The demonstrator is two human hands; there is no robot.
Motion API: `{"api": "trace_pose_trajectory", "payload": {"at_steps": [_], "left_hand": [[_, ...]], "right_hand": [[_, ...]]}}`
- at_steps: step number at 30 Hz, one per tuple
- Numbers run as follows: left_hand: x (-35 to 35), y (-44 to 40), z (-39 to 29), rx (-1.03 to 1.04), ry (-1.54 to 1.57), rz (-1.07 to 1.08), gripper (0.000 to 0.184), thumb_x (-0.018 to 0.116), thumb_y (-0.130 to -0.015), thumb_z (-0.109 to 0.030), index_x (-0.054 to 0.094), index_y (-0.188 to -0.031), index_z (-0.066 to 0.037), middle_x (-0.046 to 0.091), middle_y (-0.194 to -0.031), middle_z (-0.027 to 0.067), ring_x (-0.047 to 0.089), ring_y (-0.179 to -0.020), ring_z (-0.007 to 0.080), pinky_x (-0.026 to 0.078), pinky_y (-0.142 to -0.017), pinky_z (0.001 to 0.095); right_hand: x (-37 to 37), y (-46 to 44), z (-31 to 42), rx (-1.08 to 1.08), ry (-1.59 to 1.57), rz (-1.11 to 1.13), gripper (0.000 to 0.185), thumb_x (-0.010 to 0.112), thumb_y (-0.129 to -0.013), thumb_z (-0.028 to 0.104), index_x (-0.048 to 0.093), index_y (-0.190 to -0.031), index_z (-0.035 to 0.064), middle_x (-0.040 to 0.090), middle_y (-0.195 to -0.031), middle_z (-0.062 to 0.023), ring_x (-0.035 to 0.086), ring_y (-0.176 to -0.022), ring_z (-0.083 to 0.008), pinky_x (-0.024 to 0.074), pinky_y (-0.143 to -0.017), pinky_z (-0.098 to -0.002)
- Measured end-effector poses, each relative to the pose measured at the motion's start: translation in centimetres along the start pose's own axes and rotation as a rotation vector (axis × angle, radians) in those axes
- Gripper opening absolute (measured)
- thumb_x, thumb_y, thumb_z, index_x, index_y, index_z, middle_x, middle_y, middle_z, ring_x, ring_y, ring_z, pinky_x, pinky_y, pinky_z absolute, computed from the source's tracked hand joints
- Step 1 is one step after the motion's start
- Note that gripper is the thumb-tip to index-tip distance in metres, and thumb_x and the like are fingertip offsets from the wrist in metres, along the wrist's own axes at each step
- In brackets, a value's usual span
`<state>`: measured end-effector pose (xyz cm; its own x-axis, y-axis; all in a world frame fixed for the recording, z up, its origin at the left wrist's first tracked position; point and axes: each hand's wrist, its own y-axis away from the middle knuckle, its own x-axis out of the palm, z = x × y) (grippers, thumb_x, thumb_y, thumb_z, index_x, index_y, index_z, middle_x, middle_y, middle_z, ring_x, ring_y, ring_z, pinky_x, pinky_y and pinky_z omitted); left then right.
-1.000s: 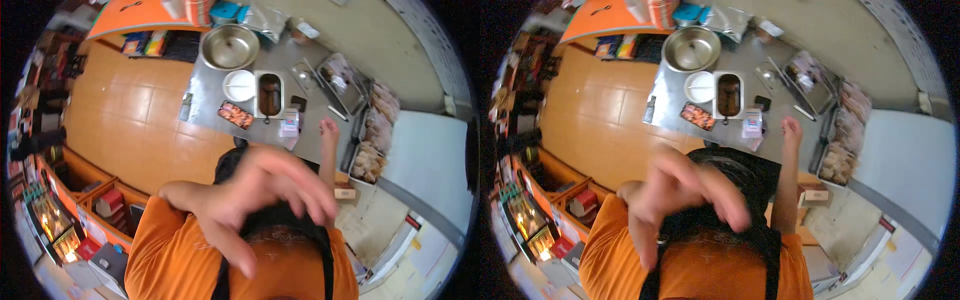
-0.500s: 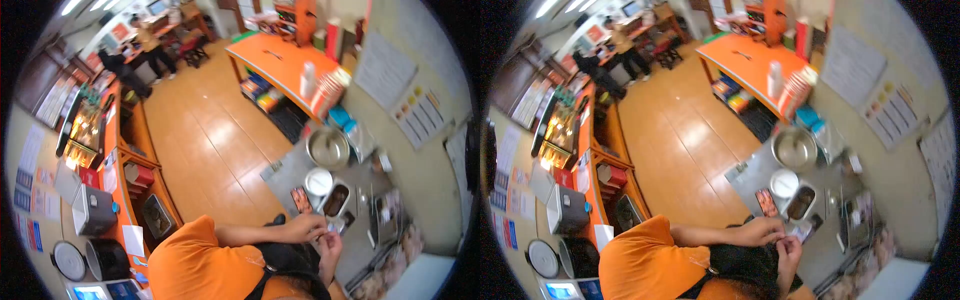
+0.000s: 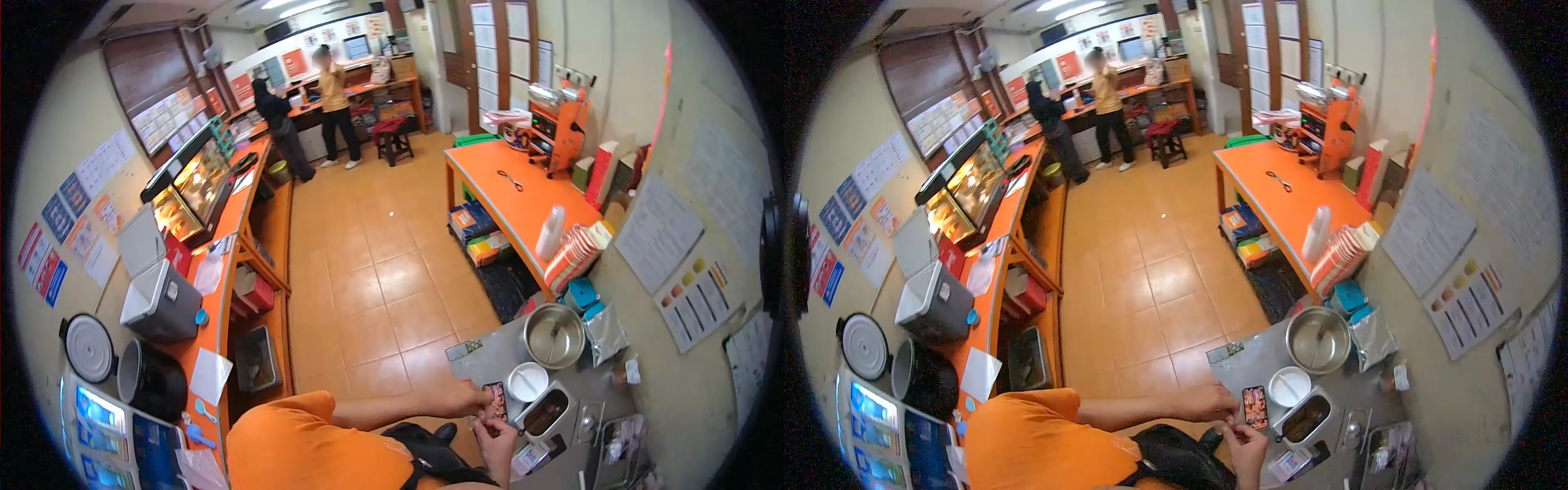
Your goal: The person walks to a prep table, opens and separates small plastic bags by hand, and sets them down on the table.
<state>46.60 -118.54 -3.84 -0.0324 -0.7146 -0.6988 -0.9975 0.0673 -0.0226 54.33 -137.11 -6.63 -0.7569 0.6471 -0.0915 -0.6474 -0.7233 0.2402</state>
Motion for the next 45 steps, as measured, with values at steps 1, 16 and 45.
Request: {"api": "trace_pose_trajectory", "payload": {"at_steps": [1, 16, 45], "left_hand": [[-0.2, 0.5, -0.5, 0.01, -0.072, -0.248, 0.019, 0.067, -0.08, -0.024, 0.058, -0.089, -0.009, 0.063, -0.077, 0.0088, 0.062, -0.08, 0.0307, 0.044, -0.075, 0.0417], [4.1, 11.8, 2.7, -0.673, 0.418, -0.434, 0.029, 0.054, -0.093, -0.028, 0.065, -0.098, -0.001, 0.066, -0.085, 0.0226, 0.065, -0.077, 0.0345, 0.049, -0.07, 0.045], [4.1, 10.7, 6.5, -0.607, -0.095, -0.656, 0.034, 0.052, -0.09, -0.034, 0.065, -0.08, -0.004, 0.064, -0.073, 0.0225, 0.064, -0.066, 0.0393, 0.05, -0.063, 0.051]], "right_hand": [[0.3, -0.3, 0.0, 0.051, -0.065, 0.022, 0.009, 0.072, -0.079, 0.002, 0.069, -0.085, -0.0053, 0.067, -0.075, -0.004, 0.061, -0.068, -0.0084, 0.0485, -0.064, -0.0222], [9.7, -4.2, -3.7, -0.12, 0.339, 0.301, 0.02, 0.075, -0.077, 0.019, 0.07, -0.078, -0.0006, 0.065, -0.062, -0.006, 0.061, -0.058, -0.0108, 0.0484, -0.058, -0.0274], [11.7, -7.0, -1.4, -0.603, 0.735, 0.124, 0.025, 0.058, -0.08, 0.017, 0.051, -0.067, -0.003, 0.052, -0.065, -0.0226, 0.052, -0.061, -0.0405, 0.0403, -0.056, -0.0472]]}}
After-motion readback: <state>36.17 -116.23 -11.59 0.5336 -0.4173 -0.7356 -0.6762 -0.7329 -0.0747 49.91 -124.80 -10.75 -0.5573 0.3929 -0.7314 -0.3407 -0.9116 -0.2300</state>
